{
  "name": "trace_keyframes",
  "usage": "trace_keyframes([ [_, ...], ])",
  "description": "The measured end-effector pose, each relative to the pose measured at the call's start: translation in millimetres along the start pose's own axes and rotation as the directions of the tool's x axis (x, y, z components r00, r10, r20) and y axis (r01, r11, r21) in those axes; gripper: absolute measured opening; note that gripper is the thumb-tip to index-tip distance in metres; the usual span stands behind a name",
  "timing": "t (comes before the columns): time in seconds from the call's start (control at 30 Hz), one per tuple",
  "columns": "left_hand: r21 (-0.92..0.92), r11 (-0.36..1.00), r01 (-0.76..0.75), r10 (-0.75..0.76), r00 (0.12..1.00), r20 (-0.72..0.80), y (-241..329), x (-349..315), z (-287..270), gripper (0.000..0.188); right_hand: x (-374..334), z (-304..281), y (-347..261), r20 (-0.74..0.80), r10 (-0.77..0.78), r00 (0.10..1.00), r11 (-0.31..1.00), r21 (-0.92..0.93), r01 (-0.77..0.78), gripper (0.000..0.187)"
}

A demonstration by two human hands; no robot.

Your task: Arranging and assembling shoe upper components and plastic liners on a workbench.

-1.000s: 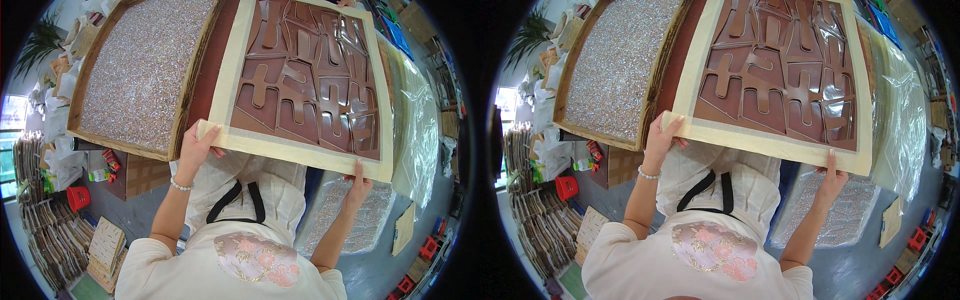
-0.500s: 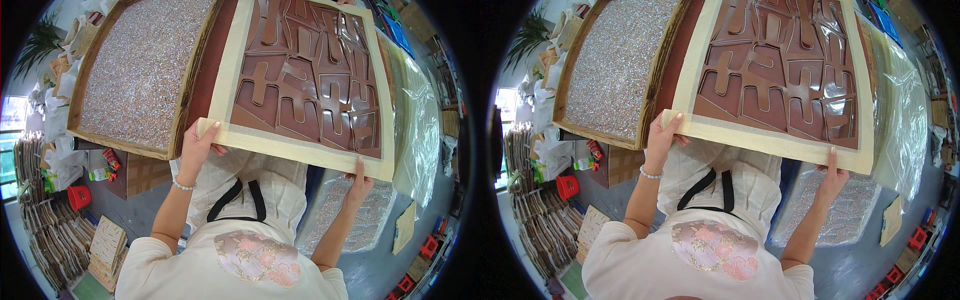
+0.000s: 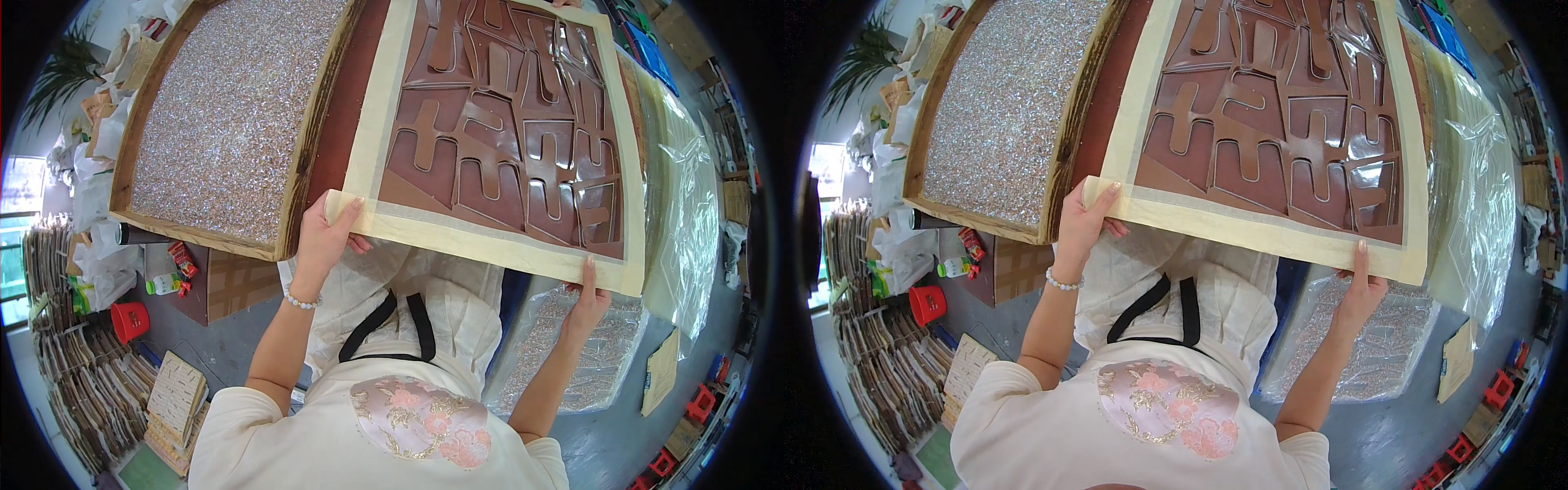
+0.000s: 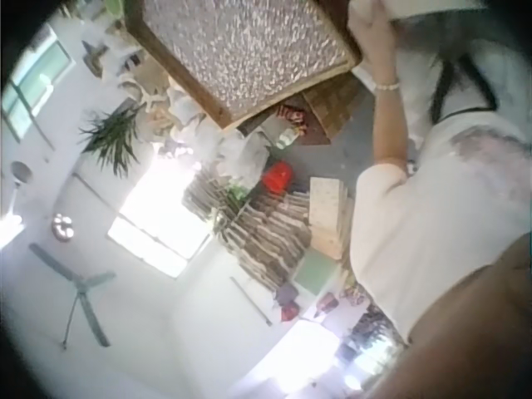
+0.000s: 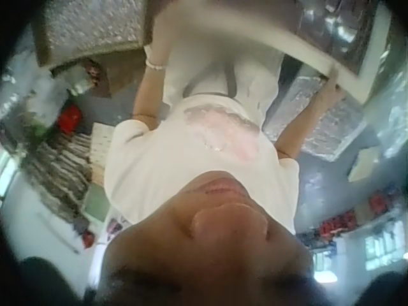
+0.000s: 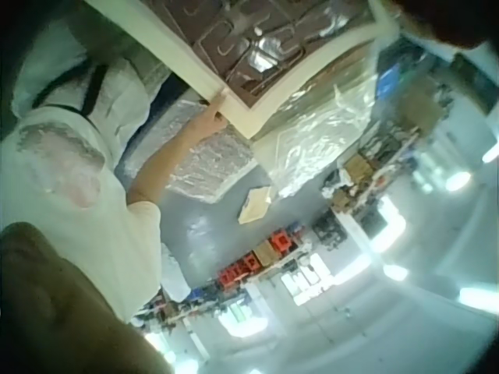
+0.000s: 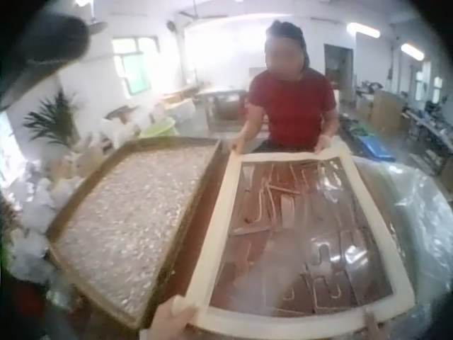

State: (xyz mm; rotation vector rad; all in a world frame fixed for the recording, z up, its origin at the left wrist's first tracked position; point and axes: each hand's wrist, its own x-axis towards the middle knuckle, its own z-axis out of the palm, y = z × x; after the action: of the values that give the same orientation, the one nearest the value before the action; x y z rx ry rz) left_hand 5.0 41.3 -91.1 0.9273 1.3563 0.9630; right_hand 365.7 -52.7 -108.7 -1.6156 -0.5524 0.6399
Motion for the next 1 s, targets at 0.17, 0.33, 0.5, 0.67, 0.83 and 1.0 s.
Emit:
trace_keyframes([
  [0.17, 0.009, 1.000, 0.008, -0.008, 1.000, 0.005, -0.7, 3.8, -0.4, 0.021, -0.3, 3.0, -0.9, 0.002, 0.010, 1.000, 1.000, -0.008, -0.010, 0.024],
  [0.33, 0.010, 1.000, 0.008, -0.008, 1.000, 0.014, -0.2, 5.0, -0.8, 0.020, 2.1, 2.1, 4.1, -0.002, 0.004, 1.000, 1.000, -0.015, -0.004, 0.025],
  [0.5, 0.079, 0.997, 0.020, -0.021, 1.000, 0.012, 3.1, 5.1, 0.8, 0.020, 3.1, 2.4, 7.1, -0.014, -0.007, 1.000, 1.000, -0.022, 0.007, 0.025],
  [0.67, 0.272, 0.962, -0.022, 0.031, 0.999, -0.027, 11.5, 1.7, 8.7, 0.022, 3.7, 3.0, 6.2, -0.017, 0.001, 1.000, 1.000, -0.022, -0.001, 0.025],
  [0.83, 0.565, 0.823, -0.056, 0.122, 0.989, -0.080, 20.2, -3.9, 19.0, 0.024, 2.5, 0.8, 7.9, -0.023, 0.007, 1.000, 1.000, -0.022, -0.007, 0.025],
  [1.0, 0.795, 0.583, -0.165, 0.333, 0.942, -0.049, 18.3, -1.3, 6.2, 0.030, 4.3, 3.5, 11.5, -0.044, -0.002, 0.999, 1.000, -0.023, 0.001, 0.024],
])
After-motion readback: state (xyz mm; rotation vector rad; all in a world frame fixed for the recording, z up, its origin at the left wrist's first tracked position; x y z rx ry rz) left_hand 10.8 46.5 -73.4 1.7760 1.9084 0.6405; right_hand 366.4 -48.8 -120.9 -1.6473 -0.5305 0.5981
